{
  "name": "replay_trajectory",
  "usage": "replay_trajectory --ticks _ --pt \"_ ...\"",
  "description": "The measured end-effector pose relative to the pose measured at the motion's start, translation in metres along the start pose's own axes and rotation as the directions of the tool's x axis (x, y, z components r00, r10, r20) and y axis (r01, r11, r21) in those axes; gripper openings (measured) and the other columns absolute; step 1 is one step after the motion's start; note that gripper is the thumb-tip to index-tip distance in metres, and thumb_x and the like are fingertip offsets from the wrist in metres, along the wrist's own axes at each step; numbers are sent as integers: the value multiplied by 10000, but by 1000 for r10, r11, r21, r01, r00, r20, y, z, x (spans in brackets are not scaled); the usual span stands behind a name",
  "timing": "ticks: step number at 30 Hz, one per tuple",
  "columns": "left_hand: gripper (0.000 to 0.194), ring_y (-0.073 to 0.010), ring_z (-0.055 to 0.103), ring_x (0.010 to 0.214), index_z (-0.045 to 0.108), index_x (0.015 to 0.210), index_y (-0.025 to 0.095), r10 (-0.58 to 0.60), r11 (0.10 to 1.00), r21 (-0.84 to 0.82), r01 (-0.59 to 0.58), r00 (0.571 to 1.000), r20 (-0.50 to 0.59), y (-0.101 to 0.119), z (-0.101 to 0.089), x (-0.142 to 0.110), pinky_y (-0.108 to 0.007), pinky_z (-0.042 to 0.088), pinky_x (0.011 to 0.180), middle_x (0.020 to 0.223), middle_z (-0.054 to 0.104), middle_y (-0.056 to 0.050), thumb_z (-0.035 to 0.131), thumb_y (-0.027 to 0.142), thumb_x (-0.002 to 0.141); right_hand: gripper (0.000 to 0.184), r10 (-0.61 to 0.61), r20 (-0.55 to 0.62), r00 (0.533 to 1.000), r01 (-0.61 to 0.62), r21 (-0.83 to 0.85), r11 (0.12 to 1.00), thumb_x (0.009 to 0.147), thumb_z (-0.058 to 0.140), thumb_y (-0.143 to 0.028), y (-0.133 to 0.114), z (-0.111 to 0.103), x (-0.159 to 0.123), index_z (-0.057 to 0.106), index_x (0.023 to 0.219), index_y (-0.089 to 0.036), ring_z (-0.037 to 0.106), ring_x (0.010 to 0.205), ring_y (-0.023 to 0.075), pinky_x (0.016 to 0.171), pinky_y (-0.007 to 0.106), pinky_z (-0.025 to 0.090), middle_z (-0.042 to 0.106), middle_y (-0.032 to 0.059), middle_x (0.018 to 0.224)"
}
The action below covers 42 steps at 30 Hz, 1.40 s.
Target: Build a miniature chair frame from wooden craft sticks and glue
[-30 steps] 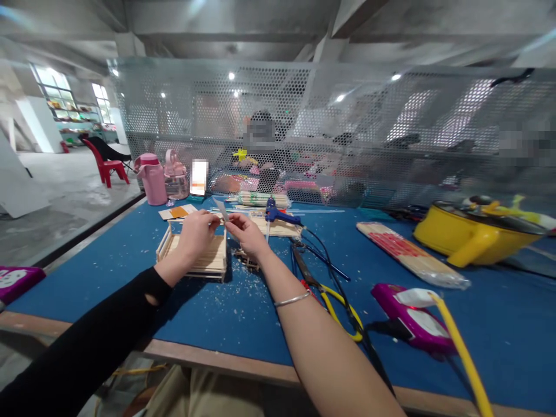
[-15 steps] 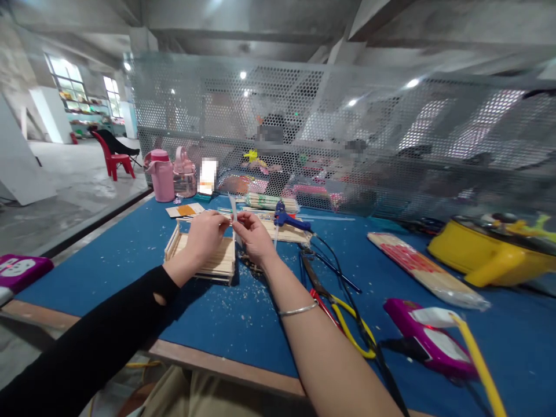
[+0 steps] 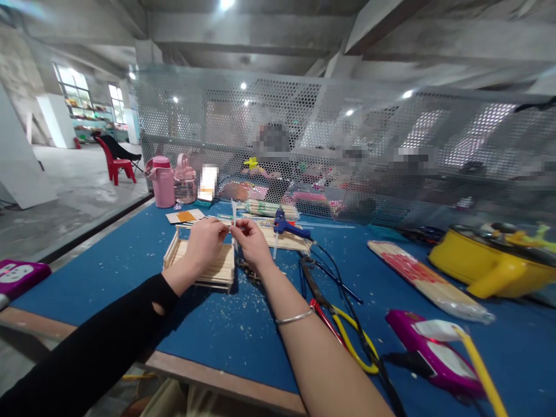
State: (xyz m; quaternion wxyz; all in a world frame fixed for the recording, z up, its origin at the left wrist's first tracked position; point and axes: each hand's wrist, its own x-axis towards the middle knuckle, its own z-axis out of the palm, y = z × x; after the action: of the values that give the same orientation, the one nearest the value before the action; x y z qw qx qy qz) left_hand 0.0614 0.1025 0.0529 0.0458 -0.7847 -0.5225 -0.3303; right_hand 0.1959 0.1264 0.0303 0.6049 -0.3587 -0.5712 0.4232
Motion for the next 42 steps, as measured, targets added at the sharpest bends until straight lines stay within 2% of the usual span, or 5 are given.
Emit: replay_trajectory --ticks 12,16,25,29,42 --pt "220 -219 582 877 695 865 177 -1 1000 0 1 1000 0 2 -1 0 -341 408 770 911 671 -80 478 209 876 394 -64 29 998 65 -66 996 585 729 -523 -2 -2 -2 517 716 -218 500 677 102 660 248 401 573 -40 768" --pt "188 -210 578 875 698 853 185 -8 1000 -5 8 1000 0 1 0 0 -331 406 772 908 670 -71 511 191 854 406 29 63 998 -20 -139 990 590 718 -542 0 -4 -5 513 720 -216 434 594 95 588 245 363 501 -59 656" --pt "203 -210 574 866 695 850 180 13 1000 8 -12 1000 -19 -1 2 0 -332 405 759 908 673 -66 495 202 869 430 46 70 996 -37 -127 991 561 731 -558 -4 -2 -5 486 666 -221 376 559 90 553 246 316 469 -64 621" --pt "226 -213 576 861 695 846 181 3 1000 11 -2 999 -39 0 1 -1 -337 406 758 913 674 -72 474 210 882 446 -19 40 999 22 -65 998 542 744 -559 -4 -1 -3 515 727 -224 446 639 100 586 245 341 554 -38 759" --pt "202 -204 569 849 693 864 181 18 1000 24 -17 999 -40 -1 3 -1 -331 406 763 911 674 -69 493 200 871 441 31 78 996 -25 -84 996 536 747 -566 -3 -1 2 486 630 -223 396 565 97 553 250 329 462 -60 601"
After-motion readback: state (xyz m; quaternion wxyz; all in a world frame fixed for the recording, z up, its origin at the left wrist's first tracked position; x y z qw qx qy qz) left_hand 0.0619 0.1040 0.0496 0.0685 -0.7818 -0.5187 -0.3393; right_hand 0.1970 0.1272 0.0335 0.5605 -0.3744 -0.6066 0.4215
